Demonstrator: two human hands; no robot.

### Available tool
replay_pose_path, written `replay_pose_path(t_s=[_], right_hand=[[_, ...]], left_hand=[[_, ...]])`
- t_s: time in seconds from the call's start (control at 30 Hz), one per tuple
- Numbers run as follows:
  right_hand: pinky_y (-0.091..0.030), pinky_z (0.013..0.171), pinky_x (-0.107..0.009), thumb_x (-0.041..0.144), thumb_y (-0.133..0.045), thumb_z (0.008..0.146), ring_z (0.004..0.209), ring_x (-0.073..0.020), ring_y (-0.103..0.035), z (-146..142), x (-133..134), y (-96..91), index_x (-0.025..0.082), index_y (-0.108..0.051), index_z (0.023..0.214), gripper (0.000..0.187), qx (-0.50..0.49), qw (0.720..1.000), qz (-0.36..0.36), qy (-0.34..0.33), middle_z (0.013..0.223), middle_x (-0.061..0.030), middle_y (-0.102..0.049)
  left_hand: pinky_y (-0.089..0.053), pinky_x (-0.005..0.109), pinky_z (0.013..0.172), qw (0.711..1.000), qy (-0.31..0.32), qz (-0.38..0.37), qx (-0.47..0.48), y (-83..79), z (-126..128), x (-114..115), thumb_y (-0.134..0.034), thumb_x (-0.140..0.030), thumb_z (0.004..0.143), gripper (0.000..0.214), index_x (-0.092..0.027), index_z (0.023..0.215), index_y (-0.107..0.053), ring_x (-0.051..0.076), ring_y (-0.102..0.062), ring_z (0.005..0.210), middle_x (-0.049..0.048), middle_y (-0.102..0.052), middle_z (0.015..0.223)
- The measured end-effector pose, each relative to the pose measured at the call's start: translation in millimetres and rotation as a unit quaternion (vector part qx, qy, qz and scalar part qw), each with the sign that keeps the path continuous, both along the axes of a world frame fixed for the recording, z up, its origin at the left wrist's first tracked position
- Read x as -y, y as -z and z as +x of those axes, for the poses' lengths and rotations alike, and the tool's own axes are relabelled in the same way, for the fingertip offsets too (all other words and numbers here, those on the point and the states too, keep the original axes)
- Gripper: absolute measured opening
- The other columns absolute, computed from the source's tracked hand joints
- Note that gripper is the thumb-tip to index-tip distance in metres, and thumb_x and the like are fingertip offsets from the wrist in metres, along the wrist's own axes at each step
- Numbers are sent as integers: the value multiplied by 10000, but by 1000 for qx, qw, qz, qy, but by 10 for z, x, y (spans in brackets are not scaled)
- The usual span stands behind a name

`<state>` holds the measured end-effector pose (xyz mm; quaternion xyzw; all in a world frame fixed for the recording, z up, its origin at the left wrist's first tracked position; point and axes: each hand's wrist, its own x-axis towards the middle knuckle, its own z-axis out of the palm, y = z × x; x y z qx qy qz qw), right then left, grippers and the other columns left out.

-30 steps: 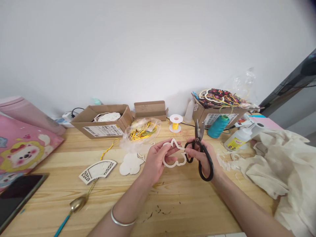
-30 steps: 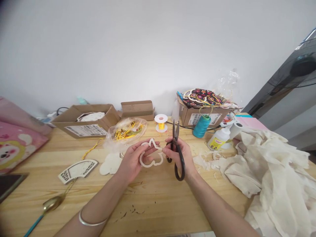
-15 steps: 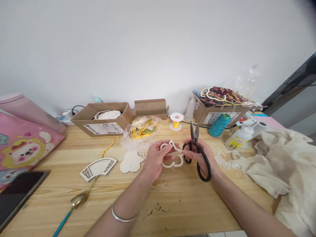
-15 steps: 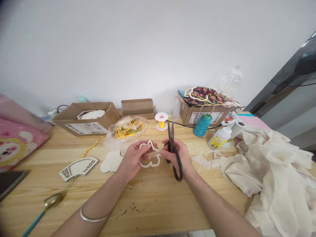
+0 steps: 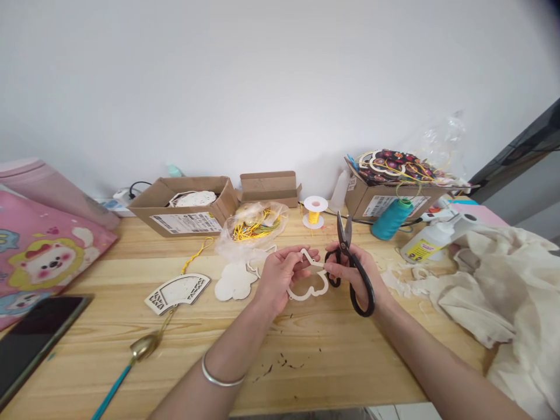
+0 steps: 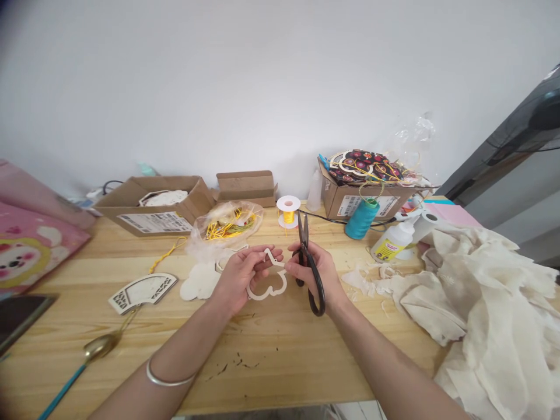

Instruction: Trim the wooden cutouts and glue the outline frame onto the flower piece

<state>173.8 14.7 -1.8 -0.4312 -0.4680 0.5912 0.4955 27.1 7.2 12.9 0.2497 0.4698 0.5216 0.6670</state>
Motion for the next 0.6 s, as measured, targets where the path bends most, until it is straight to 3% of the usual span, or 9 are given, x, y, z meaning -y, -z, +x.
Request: replay_pose_path(t_s=[0.33, 0.47, 0.6], right_hand=[[-376, 403, -217, 241, -717, 533, 438, -89, -478, 21, -29, -4, 177, -529, 828, 355, -32, 999, -30, 21, 535, 63, -533], [-386, 422, -221, 239, -713, 547, 449, -87, -483, 23, -42, 8, 179, -534, 817, 329, -31, 999, -14, 30, 556, 61, -533], [-396, 452, -224, 264, -720, 550, 481, -87, -496, 14, -41, 29, 189, -543, 816, 329, 12, 997, 55, 60, 603, 46, -559]], left_hand=[[-520, 247, 643, 993, 51, 71, 80, -90, -4, 57, -471, -76, 670, 313, -91, 932, -643, 254, -560, 1029, 134, -655, 1020], [-510, 260, 664, 994, 51, 72, 71, -84, -44, 49, -518, -163, 722, 262, -97, 945, -638, 238, -582, 980, 135, -656, 1014], [-489, 253, 682, 995, 20, 99, 11, -30, -71, 26, -620, -257, 699, 248, -135, 912, -652, 187, -606, 877, 98, -679, 930]])
